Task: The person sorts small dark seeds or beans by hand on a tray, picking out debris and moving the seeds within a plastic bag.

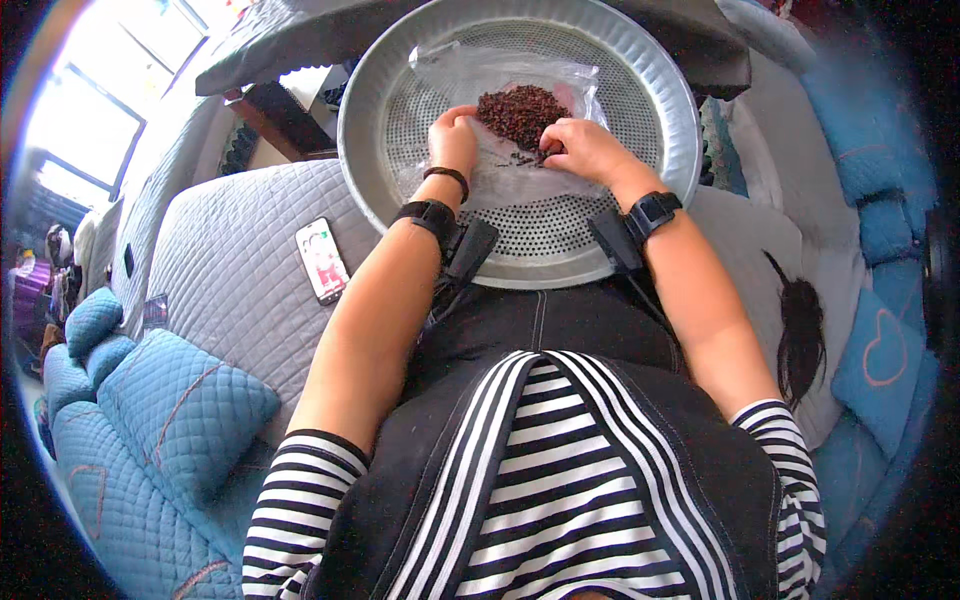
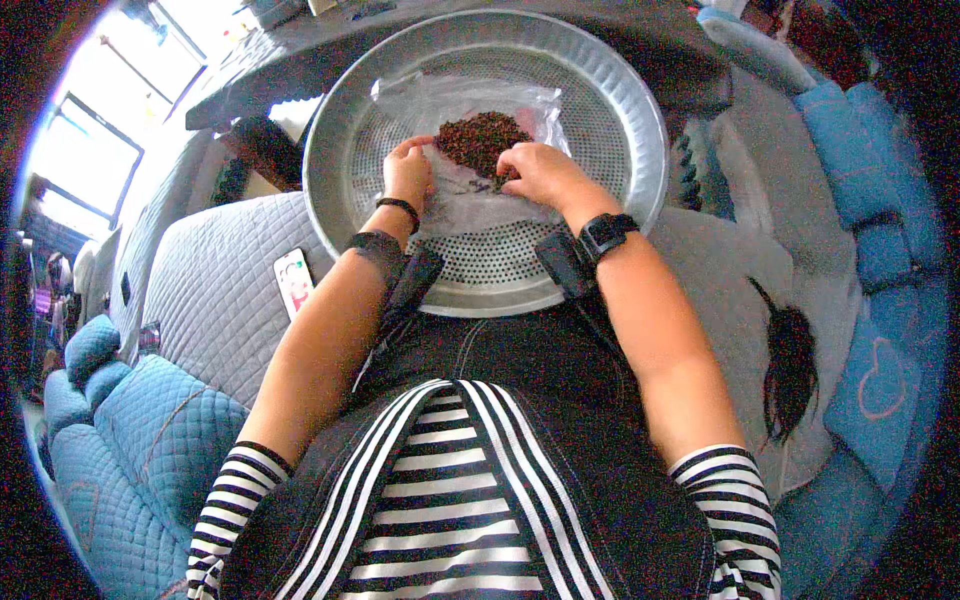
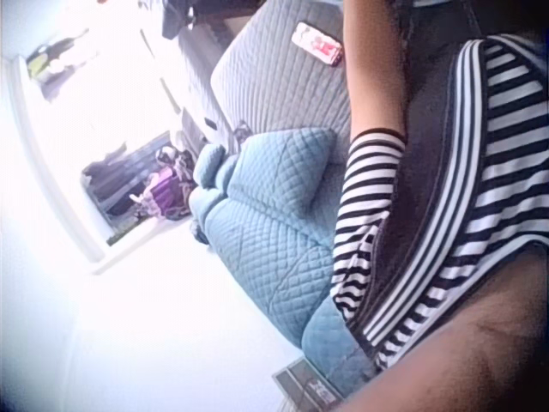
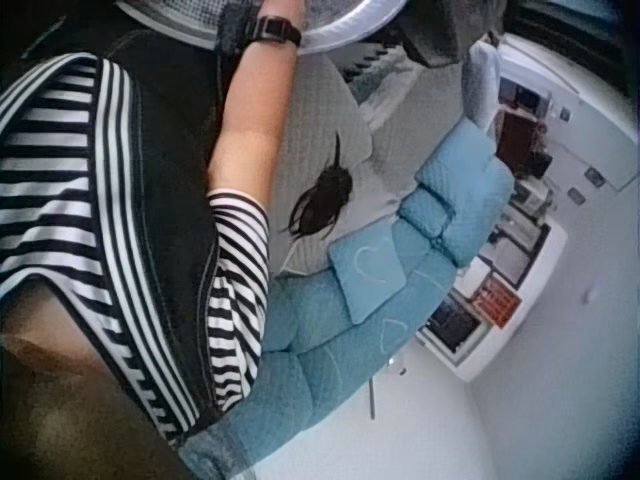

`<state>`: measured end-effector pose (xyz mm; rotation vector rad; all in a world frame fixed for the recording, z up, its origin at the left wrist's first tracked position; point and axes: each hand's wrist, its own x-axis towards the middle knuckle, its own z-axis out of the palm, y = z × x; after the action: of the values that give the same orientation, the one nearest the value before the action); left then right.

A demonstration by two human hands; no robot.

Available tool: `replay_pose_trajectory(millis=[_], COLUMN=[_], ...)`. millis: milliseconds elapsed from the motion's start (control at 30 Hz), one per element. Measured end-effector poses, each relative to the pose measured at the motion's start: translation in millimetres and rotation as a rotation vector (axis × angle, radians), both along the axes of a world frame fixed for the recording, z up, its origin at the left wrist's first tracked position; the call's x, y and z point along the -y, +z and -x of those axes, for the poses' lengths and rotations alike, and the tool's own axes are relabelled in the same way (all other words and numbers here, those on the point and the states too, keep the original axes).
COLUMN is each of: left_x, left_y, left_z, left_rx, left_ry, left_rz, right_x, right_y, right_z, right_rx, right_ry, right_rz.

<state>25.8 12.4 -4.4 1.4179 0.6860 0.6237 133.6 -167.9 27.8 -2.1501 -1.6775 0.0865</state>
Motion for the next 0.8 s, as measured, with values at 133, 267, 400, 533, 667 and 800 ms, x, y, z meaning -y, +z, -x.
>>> replay_pose_trajectory(millis=[133, 267, 400, 533, 667, 800], left_x=[0, 10, 6, 8, 9, 6], left_y=[-6, 5, 7, 15, 18, 16], left_z=[-5, 0, 10, 9, 10, 10], left_rx=[-0.001, 0.01, 0.054, 0.105, 0.128, 0.208], left_ry=[0.02, 0.0, -0.093, -0.151, -0.207, -0.237], left_rz=[-0.229, -0.133, 0.423, 0.657, 0.756, 0.851], right_x=[1, -6, -7, -5, -5, -6], right_y=[3, 10, 13, 5, 8, 18], right_z=[1, 11, 27, 22, 19, 12], right_rx=[0.003, -0.038, -0.572, -0.755, -0.928, -0.771], right_ry=[-0.006, 0.09, 0.227, 0.209, 0.148, -0.093], right_rz=[0.029, -0.246, 0.17, 0.448, 0.459, -0.022])
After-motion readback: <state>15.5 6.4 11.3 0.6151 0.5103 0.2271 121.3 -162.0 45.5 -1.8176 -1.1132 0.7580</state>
